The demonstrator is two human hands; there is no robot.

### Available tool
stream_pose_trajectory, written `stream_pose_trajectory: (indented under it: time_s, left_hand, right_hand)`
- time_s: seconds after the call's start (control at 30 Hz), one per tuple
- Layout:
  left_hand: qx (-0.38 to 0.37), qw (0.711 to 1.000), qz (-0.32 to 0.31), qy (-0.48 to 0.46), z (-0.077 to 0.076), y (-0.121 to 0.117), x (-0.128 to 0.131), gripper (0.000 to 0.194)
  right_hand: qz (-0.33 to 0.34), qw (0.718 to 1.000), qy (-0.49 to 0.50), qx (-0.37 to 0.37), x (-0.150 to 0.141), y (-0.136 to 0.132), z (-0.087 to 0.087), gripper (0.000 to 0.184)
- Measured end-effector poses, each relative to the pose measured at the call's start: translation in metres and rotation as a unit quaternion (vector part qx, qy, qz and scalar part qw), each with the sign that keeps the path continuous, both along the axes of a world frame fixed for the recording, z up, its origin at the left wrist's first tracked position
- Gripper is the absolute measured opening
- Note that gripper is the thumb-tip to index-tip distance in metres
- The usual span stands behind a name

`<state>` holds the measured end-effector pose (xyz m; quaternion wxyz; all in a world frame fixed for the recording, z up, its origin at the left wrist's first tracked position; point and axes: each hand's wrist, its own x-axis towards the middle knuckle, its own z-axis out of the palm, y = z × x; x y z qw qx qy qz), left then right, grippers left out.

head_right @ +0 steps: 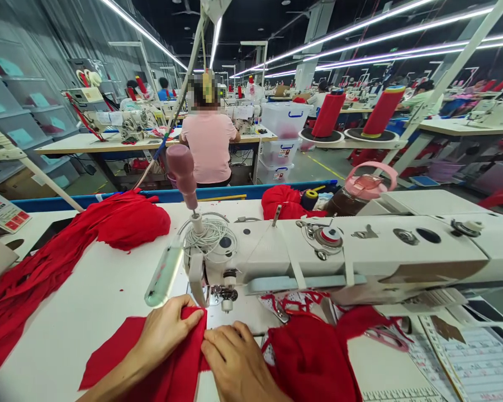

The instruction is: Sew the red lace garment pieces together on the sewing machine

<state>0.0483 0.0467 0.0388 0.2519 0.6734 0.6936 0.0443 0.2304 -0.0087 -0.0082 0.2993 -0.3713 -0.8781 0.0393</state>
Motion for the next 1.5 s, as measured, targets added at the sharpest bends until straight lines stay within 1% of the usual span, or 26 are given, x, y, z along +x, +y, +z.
stream_pose_trajectory:
  time_s: [0.07, 0.13, 0.2, 0.3, 0.33, 0.37, 0.4, 0.47, 0.5, 0.53, 0.57, 0.6, 0.67, 0.77, 0.9, 1.0, 1.1, 1.17, 1.27, 1.4, 1.5]
  left_hand:
    - [0.003, 1.000, -0.005, 0.003, -0.001, 0.002, -0.001, 0.018]
    - [0.008, 1.000, -0.014, 0.004, -0.001, 0.004, -0.001, 0.015]
    - [0.014, 1.000, -0.024, 0.007, -0.002, 0.005, -0.001, 0.014]
    - [0.035, 0.999, -0.033, 0.017, -0.006, -0.004, -0.002, 0.015]
    - [0.071, 0.996, -0.051, 0.023, -0.010, -0.010, -0.003, 0.017]
    - [0.131, 0.987, -0.084, 0.031, -0.014, -0.017, -0.005, 0.021]
    - [0.210, 0.968, -0.129, 0.041, -0.020, -0.025, -0.008, 0.026]
    - [0.370, 0.898, -0.228, 0.067, -0.032, -0.039, -0.014, 0.033]
    - [0.424, 0.862, -0.264, 0.082, -0.037, -0.044, -0.017, 0.034]
    - [0.452, 0.840, -0.284, 0.096, -0.041, -0.048, -0.019, 0.034]
    - [0.462, 0.830, -0.294, 0.108, -0.043, -0.049, -0.020, 0.035]
    - [0.463, 0.826, -0.301, 0.116, -0.043, -0.048, -0.020, 0.035]
    - [0.452, 0.832, -0.299, 0.120, -0.040, -0.042, -0.016, 0.035]
    - [0.444, 0.847, -0.276, 0.095, -0.035, -0.031, -0.007, 0.033]
    - [0.454, 0.853, -0.248, 0.059, -0.037, -0.023, 0.000, 0.032]
    - [0.447, 0.862, -0.234, 0.046, -0.041, -0.022, 0.002, 0.031]
    - [0.439, 0.870, -0.223, 0.034, -0.042, -0.020, 0.002, 0.030]
    - [0.436, 0.871, -0.225, 0.034, -0.041, -0.019, 0.002, 0.031]
    - [0.437, 0.868, -0.232, 0.041, -0.040, -0.018, 0.001, 0.032]
    - [0.452, 0.854, -0.251, 0.056, -0.038, -0.016, -0.001, 0.030]
    - [0.455, 0.851, -0.256, 0.056, -0.036, -0.015, -0.003, 0.029]
  right_hand:
    - [-0.033, 0.997, -0.010, -0.066, 0.002, 0.003, 0.011, 0.035]
    - [-0.075, 0.993, -0.028, -0.087, 0.002, 0.008, 0.018, 0.045]
    - [-0.090, 0.992, -0.054, -0.071, -0.001, 0.013, 0.019, 0.050]
    - [-0.091, 0.991, -0.096, -0.032, -0.006, 0.017, 0.011, 0.049]
    - [-0.096, 0.989, -0.110, -0.015, -0.008, 0.018, 0.007, 0.049]
    - [-0.101, 0.987, -0.121, 0.003, -0.009, 0.018, 0.003, 0.050]
    - [-0.106, 0.986, -0.130, 0.021, -0.010, 0.017, 0.000, 0.051]
    - [-0.112, 0.983, -0.139, 0.045, -0.011, 0.016, -0.003, 0.052]
    - [-0.113, 0.982, -0.142, 0.048, -0.010, 0.016, -0.003, 0.054]
    - [-0.115, 0.982, -0.145, 0.045, -0.008, 0.015, -0.001, 0.056]
    - [-0.119, 0.981, -0.149, 0.038, -0.006, 0.015, 0.001, 0.059]
    - [-0.126, 0.980, -0.151, 0.032, -0.003, 0.015, 0.005, 0.061]
    - [-0.139, 0.979, -0.147, 0.029, 0.004, 0.015, 0.013, 0.063]
    - [-0.145, 0.981, -0.118, 0.050, 0.011, 0.016, 0.020, 0.054]
    - [-0.145, 0.986, -0.075, 0.044, 0.013, 0.017, 0.018, 0.039]
    - [-0.149, 0.987, -0.055, 0.038, 0.012, 0.019, 0.015, 0.033]
    - [-0.148, 0.987, -0.043, 0.035, 0.012, 0.021, 0.013, 0.028]
    - [-0.148, 0.988, -0.036, 0.035, 0.011, 0.023, 0.012, 0.024]
    - [-0.157, 0.987, -0.021, 0.041, 0.011, 0.024, 0.010, 0.022]
    - [-0.147, 0.987, 0.011, 0.063, 0.011, 0.023, 0.012, 0.024]
    - [-0.143, 0.986, 0.048, 0.072, 0.013, 0.024, 0.014, 0.021]
